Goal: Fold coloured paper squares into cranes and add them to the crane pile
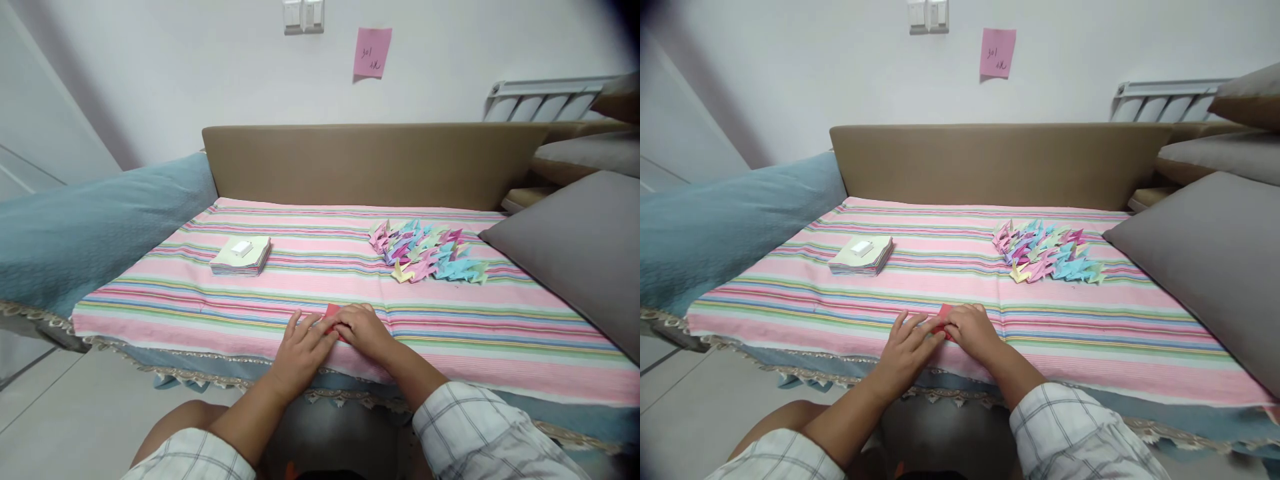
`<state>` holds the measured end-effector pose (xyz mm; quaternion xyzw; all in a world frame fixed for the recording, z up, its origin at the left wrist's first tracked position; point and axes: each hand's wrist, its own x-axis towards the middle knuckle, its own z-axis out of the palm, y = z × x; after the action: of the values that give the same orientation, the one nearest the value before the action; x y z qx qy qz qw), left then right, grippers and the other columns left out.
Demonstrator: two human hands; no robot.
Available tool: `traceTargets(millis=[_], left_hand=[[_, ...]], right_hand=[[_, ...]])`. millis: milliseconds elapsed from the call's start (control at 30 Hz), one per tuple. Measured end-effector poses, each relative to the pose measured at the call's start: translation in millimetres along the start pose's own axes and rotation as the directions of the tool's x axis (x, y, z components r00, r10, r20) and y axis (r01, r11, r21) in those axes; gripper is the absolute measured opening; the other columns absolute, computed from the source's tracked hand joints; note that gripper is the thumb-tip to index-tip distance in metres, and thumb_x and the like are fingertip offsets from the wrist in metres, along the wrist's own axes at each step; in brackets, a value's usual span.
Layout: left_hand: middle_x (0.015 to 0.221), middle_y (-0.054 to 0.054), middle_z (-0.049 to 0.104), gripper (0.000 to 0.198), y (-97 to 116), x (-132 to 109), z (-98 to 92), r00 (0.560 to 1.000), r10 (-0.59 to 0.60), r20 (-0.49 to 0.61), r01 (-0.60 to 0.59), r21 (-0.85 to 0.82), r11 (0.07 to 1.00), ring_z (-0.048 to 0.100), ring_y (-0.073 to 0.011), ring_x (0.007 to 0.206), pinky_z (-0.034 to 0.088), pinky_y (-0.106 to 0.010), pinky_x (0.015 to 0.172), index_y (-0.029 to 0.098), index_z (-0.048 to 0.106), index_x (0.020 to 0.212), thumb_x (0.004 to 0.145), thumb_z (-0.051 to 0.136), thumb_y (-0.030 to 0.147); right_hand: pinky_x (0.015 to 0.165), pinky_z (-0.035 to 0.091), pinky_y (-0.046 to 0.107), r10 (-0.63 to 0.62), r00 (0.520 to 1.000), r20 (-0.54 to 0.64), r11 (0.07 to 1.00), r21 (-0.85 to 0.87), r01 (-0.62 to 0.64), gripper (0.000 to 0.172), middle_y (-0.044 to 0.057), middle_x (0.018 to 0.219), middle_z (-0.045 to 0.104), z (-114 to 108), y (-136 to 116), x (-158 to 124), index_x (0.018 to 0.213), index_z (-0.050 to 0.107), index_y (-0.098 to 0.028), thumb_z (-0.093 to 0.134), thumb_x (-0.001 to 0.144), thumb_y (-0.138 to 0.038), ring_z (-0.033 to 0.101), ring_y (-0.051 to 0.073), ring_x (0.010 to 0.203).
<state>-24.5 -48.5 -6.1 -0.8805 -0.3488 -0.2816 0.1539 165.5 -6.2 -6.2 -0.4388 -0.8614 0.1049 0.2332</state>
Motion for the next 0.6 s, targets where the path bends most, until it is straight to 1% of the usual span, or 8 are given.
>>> traceTargets(millis=[33,100,200,333,500,600], left_hand=[[0.116,-0.003,0.062,0.027,1,0,2.6,1.000,0.020,0.007,-0.021,0.017,1.000,0.047,-0.0202,0.115,0.016,-0.048,0.109,0.027,0.058,0.111,0.086,0.049,0.018],[0.105,-0.002,0.066,0.024,0,0,7.2,0.998,0.033,0.057,-0.034,0.013,0.999,0.052,-0.0175,0.106,0.014,-0.047,0.110,0.027,0.059,0.107,0.089,0.046,0.019],[0.096,-0.001,0.067,0.022,-4,-1,11.6,0.991,0.002,0.131,0.000,-0.014,1.000,0.056,-0.0143,0.095,0.012,-0.048,0.110,0.026,0.060,0.104,0.091,0.042,0.020],[0.098,-0.001,0.065,0.023,-4,-4,13.2,0.983,-0.021,0.182,0.026,-0.025,0.999,0.055,-0.0145,0.095,0.015,-0.049,0.109,0.026,0.058,0.107,0.089,0.045,0.019],[0.103,-0.003,0.061,0.027,1,-5,13.5,0.971,-0.048,0.233,0.049,0.002,0.999,0.053,-0.0169,0.098,0.018,-0.050,0.107,0.028,0.056,0.112,0.087,0.049,0.021],[0.108,-0.005,0.059,0.027,4,-5,13.7,0.966,-0.061,0.251,0.057,0.022,0.998,0.052,-0.0188,0.100,0.020,-0.051,0.105,0.028,0.055,0.113,0.087,0.049,0.023]], right_hand=[[0.080,0.032,0.033,0.002,1.000,-0.001,1.000,0.011,-0.002,0.011,0.002,0.089,0.068,-1,1,0,0.087,0.066,-0.023,0.055,0.084,-0.022,0.057,0.017,0.090],[0.081,0.033,0.033,0.005,1.000,0.003,0.999,0.048,-0.005,0.013,0.002,0.092,0.068,-4,3,0,0.089,0.066,-0.023,0.053,0.086,-0.022,0.058,0.017,0.091],[0.084,0.034,0.034,-0.001,1.000,0.031,0.994,0.110,-0.002,0.016,0.002,0.095,0.069,-8,9,0,0.093,0.066,-0.024,0.052,0.087,-0.022,0.058,0.017,0.093],[0.085,0.037,0.034,-0.031,0.998,0.047,0.988,0.154,0.023,0.016,0.002,0.096,0.069,-8,18,1,0.094,0.066,-0.024,0.053,0.086,-0.022,0.059,0.017,0.095],[0.085,0.040,0.031,-0.090,0.996,0.006,0.986,0.140,0.088,0.014,0.002,0.092,0.069,-4,22,2,0.092,0.067,-0.022,0.056,0.084,-0.019,0.058,0.016,0.092],[0.085,0.041,0.031,-0.102,0.995,-0.008,0.986,0.131,0.103,0.012,0.001,0.090,0.069,-4,22,2,0.090,0.067,-0.022,0.058,0.082,-0.018,0.057,0.016,0.091]])
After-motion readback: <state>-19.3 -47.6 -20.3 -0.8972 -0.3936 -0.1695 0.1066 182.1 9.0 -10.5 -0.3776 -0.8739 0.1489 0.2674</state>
